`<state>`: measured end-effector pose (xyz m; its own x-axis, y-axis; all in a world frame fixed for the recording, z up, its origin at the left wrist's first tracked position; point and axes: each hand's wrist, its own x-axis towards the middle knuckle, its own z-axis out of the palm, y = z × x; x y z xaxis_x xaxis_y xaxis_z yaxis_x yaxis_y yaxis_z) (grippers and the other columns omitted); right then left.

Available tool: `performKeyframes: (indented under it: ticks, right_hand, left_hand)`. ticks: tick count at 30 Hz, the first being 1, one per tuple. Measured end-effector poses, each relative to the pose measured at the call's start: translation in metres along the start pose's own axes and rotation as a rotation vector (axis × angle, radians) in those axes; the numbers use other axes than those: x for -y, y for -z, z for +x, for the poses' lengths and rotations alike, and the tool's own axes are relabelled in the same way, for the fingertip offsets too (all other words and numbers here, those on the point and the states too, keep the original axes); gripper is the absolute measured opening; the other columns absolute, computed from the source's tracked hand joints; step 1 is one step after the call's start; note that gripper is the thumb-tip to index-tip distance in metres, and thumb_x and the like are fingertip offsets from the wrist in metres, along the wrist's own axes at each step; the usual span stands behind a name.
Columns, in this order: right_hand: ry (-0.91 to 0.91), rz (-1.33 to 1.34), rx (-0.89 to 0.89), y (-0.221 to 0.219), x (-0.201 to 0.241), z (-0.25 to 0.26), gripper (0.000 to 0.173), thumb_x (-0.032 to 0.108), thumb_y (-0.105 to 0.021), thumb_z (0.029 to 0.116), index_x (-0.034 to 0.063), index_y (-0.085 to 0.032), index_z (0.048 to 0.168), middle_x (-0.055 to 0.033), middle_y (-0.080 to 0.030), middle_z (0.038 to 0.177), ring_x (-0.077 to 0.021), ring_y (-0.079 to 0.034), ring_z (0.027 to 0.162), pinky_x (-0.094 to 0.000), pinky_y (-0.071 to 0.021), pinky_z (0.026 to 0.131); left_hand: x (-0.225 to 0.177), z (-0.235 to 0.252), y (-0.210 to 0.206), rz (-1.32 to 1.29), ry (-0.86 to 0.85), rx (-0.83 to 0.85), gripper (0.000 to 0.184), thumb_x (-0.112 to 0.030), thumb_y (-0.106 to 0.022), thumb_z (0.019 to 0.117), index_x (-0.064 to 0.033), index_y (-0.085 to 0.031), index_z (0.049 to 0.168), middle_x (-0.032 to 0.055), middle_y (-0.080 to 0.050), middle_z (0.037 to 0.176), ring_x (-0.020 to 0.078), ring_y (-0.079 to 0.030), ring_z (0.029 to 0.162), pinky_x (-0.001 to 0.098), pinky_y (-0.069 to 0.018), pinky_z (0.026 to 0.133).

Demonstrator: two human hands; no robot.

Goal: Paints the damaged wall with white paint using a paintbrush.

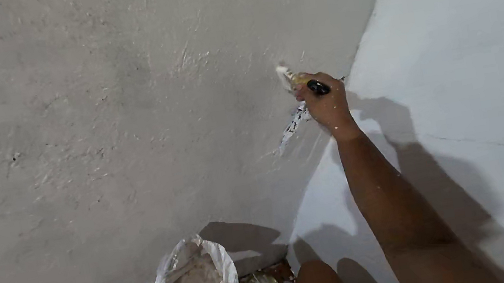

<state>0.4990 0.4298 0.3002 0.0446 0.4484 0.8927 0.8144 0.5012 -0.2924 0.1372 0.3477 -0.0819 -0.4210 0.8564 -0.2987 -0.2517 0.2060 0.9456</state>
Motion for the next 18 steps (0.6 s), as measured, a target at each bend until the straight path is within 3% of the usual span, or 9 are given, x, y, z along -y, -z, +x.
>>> performKeyframes:
  ticks: [3, 6, 8, 9, 12, 16, 18]
  right_hand:
    - [0.003, -0.006, -0.107, 0.015, -0.004, 0.0, 0.036, 0.022, -0.062, 0.1025, -0.0026, -0.066, 0.129, -0.0193, -0.072, 0.11, -0.0199, -0.071, 0.093, -0.0361, -0.0583, 0.089]
    - [-0.051, -0.049, -0.254, 0.016, -0.027, 0.015, 0.041, 0.022, -0.061, 0.1028, -0.0045, -0.062, 0.135, -0.0233, -0.068, 0.118, -0.0254, -0.068, 0.103, -0.0361, -0.0538, 0.096]
    - [-0.052, -0.07, -0.146, 0.006, -0.024, 0.01, 0.042, 0.022, -0.061, 0.1028, -0.0052, -0.062, 0.134, -0.0255, -0.067, 0.12, -0.0303, -0.067, 0.106, -0.0419, -0.0531, 0.098]
    - [-0.004, -0.071, -0.074, 0.0, -0.019, 0.002, 0.04, 0.02, -0.062, 0.1021, -0.0059, -0.063, 0.132, -0.0259, -0.067, 0.117, -0.0308, -0.067, 0.101, -0.0427, -0.0542, 0.094]
    - [0.073, -0.016, 0.077, -0.001, -0.006, -0.021, 0.036, 0.019, -0.066, 0.1004, -0.0031, -0.067, 0.128, -0.0219, -0.068, 0.115, -0.0252, -0.068, 0.096, -0.0401, -0.0565, 0.089]
    - [-0.045, -0.059, -0.228, 0.016, -0.029, -0.012, 0.038, 0.019, -0.062, 0.1017, -0.0049, -0.065, 0.131, -0.0242, -0.068, 0.115, -0.0269, -0.068, 0.102, -0.0387, -0.0548, 0.095]
    - [-0.126, -0.054, -0.237, 0.015, -0.042, -0.005, 0.039, 0.02, -0.061, 0.1023, -0.005, -0.063, 0.133, -0.0249, -0.067, 0.119, -0.0279, -0.067, 0.107, -0.0395, -0.0524, 0.099]
  left_hand:
    - [0.001, -0.002, -0.001, -0.016, -0.003, 0.001, 0.023, -0.017, -0.063, 0.0934, 0.0014, -0.059, 0.107, 0.0047, -0.059, 0.078, 0.0105, -0.058, 0.063, 0.032, -0.0521, 0.058]
    - [0.004, -0.002, -0.001, 0.01, 0.014, 0.007, 0.028, -0.02, -0.064, 0.0936, 0.0033, -0.059, 0.108, 0.0072, -0.059, 0.08, 0.0132, -0.058, 0.066, 0.035, -0.052, 0.061]
    - [0.004, -0.002, -0.001, 0.038, 0.021, 0.009, 0.028, -0.02, -0.064, 0.0951, 0.0046, -0.059, 0.107, 0.008, -0.058, 0.08, 0.0139, -0.056, 0.066, 0.0355, -0.0507, 0.062]
    - [0.006, -0.001, -0.001, 0.044, 0.011, 0.009, 0.026, -0.019, -0.065, 0.0947, 0.0037, -0.059, 0.106, 0.0068, -0.058, 0.079, 0.0125, -0.057, 0.065, 0.0341, -0.0514, 0.061]
    - [0.008, 0.002, -0.002, 0.014, -0.005, 0.013, 0.026, -0.017, -0.064, 0.093, 0.0042, -0.059, 0.107, 0.0075, -0.059, 0.08, 0.0133, -0.058, 0.066, 0.0354, -0.0519, 0.062]
    - [0.005, -0.002, -0.002, -0.008, -0.007, 0.008, 0.022, -0.016, -0.064, 0.0932, 0.0018, -0.059, 0.106, 0.0048, -0.059, 0.077, 0.0106, -0.058, 0.062, 0.0318, -0.0522, 0.058]
    - [0.004, -0.005, 0.0, 0.011, -0.002, 0.007, 0.022, -0.016, -0.064, 0.0933, 0.0013, -0.059, 0.105, 0.0041, -0.058, 0.076, 0.0099, -0.057, 0.061, 0.0309, -0.0514, 0.057]
